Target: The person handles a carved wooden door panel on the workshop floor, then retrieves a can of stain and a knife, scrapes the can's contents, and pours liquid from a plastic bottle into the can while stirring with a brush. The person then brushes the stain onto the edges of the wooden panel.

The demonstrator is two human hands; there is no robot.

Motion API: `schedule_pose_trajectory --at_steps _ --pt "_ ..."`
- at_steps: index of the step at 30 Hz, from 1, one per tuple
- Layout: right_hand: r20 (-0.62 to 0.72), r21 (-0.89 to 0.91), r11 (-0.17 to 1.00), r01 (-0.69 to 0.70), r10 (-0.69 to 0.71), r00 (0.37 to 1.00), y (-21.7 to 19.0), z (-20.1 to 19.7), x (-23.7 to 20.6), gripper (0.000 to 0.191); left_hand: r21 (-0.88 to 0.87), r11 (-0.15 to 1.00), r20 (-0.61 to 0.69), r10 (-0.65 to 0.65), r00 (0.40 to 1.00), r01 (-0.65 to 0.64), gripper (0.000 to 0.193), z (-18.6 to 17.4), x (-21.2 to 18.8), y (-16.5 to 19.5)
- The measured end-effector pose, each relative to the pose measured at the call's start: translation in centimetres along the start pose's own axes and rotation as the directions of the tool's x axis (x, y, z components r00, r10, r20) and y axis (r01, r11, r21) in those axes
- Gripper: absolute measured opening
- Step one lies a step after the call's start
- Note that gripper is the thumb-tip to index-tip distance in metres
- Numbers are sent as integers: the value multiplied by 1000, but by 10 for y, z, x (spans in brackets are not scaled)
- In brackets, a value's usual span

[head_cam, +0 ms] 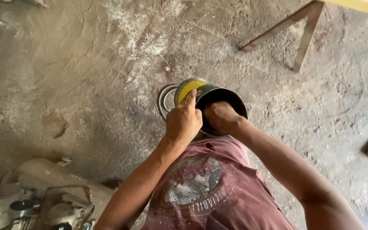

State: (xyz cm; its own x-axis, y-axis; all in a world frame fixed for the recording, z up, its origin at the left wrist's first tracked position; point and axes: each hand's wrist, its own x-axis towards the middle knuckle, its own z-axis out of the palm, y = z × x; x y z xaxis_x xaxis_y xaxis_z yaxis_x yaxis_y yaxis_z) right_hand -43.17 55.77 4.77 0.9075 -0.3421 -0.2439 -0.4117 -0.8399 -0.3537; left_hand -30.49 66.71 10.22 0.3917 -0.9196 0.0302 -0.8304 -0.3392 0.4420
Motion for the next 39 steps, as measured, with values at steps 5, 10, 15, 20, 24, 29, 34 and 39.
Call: schedule_pose_trajectory --at_steps 5,10,15,20,24,29,34,39 --pt "-514 182 973 139 -26 857 65 -99 31 27 -88 994 -110 -74 991 64 54 -13 122 -3" --pt "-522 762 638 112 504 688 123 -155 55 16 -201 973 -73 -126 989 110 40 -11 229 -18" --pt "-326 939 341 52 828 457 183 -177 116 19 -316 946 -52 -91 994 70 51 -2 349 -38" --pt "-338 927 246 283 875 346 226 -188 198 22 -349 928 123 -95 988 133 46 -8 465 -72" --pt "-271 901 132 414 915 299 247 -197 259 21 -332 935 176 -65 982 121 38 -13 539 -109" --pt "-233 844 46 534 929 288 270 -208 319 20 -316 925 228 -141 963 210 39 -21 582 -161" --pt "-180 879 7 478 931 319 312 -198 383 23 -279 947 59 -148 987 158 43 -29 601 -199" --pt "-161 944 44 328 927 339 349 -163 444 26 -357 823 252 -370 894 442 58 -38 616 -213"
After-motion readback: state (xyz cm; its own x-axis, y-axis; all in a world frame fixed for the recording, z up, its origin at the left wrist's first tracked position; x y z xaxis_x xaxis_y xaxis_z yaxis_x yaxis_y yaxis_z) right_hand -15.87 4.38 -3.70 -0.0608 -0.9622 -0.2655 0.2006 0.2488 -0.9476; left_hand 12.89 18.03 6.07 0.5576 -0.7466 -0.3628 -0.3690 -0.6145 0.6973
